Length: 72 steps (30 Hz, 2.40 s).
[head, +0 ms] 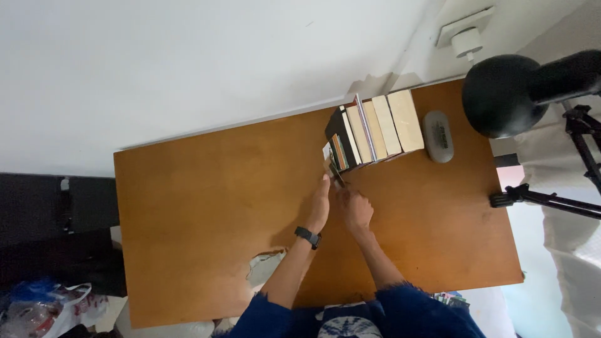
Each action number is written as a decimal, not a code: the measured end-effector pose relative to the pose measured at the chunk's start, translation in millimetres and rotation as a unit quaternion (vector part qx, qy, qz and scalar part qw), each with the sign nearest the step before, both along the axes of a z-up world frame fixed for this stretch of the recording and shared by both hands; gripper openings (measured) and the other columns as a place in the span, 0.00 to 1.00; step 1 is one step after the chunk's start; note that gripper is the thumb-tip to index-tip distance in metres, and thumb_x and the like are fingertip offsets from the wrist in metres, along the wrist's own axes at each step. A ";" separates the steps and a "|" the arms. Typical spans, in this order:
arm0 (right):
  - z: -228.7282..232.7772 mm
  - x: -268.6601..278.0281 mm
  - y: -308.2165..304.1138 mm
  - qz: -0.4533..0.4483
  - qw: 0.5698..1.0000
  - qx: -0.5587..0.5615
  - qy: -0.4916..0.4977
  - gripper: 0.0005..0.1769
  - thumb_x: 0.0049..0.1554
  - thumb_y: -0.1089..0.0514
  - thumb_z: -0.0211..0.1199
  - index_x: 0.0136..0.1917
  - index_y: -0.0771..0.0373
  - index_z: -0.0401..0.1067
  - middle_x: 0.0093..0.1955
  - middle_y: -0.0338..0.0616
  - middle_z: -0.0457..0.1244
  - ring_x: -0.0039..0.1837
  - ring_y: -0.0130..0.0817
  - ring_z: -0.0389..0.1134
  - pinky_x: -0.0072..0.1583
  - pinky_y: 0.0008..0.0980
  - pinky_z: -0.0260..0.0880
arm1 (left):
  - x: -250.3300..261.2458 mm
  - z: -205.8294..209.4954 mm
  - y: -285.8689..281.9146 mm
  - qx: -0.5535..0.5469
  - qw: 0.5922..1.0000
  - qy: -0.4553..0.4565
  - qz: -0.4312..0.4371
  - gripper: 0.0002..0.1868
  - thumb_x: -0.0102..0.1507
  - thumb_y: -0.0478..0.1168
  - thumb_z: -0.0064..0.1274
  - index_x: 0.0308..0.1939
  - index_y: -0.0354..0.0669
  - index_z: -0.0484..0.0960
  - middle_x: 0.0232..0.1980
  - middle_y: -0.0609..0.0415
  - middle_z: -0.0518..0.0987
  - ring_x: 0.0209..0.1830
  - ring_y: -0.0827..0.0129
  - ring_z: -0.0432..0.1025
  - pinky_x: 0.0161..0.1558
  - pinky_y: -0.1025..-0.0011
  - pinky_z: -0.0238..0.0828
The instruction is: Removing and sorting various bookmarks, cards, and papers from within a stack of books.
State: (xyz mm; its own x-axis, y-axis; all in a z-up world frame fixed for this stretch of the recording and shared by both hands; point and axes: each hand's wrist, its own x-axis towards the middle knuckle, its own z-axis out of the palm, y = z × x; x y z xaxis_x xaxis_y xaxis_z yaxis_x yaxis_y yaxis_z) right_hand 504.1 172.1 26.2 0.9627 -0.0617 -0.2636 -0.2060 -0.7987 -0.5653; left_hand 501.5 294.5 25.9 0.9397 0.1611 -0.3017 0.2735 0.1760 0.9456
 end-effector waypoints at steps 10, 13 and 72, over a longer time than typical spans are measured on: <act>50.7 -17.5 -5.6 -0.018 0.988 0.021 -0.152 0.08 0.59 0.53 0.64 0.47 0.59 0.76 0.44 0.48 0.69 0.43 0.52 0.72 0.43 0.49 0.72 | -23.4 23.3 12.6 0.081 0.993 0.079 -0.045 0.39 0.70 0.62 0.39 0.76 0.41 0.61 0.80 0.47 0.59 0.80 0.56 0.53 0.74 0.60 0.49; 76.2 -32.7 -9.2 -0.014 0.984 0.074 -0.162 0.09 0.61 0.54 0.64 0.47 0.63 0.74 0.44 0.50 0.67 0.41 0.52 0.71 0.42 0.48 0.70 | -40.6 11.4 22.5 0.107 0.992 0.052 -0.039 0.32 0.70 0.56 0.43 0.72 0.39 0.70 0.75 0.46 0.69 0.76 0.55 0.62 0.71 0.59 0.58; -201.4 -508.6 -461.1 -0.504 0.712 0.478 0.106 0.17 0.60 0.59 0.63 0.61 0.65 0.71 0.45 0.47 0.70 0.36 0.34 0.72 0.37 0.29 0.68 | -507.4 -48.1 -322.9 0.103 0.951 0.210 -0.204 0.13 0.69 0.46 0.51 0.50 0.42 0.82 0.39 0.56 0.84 0.34 0.75 0.78 0.35 0.76 0.71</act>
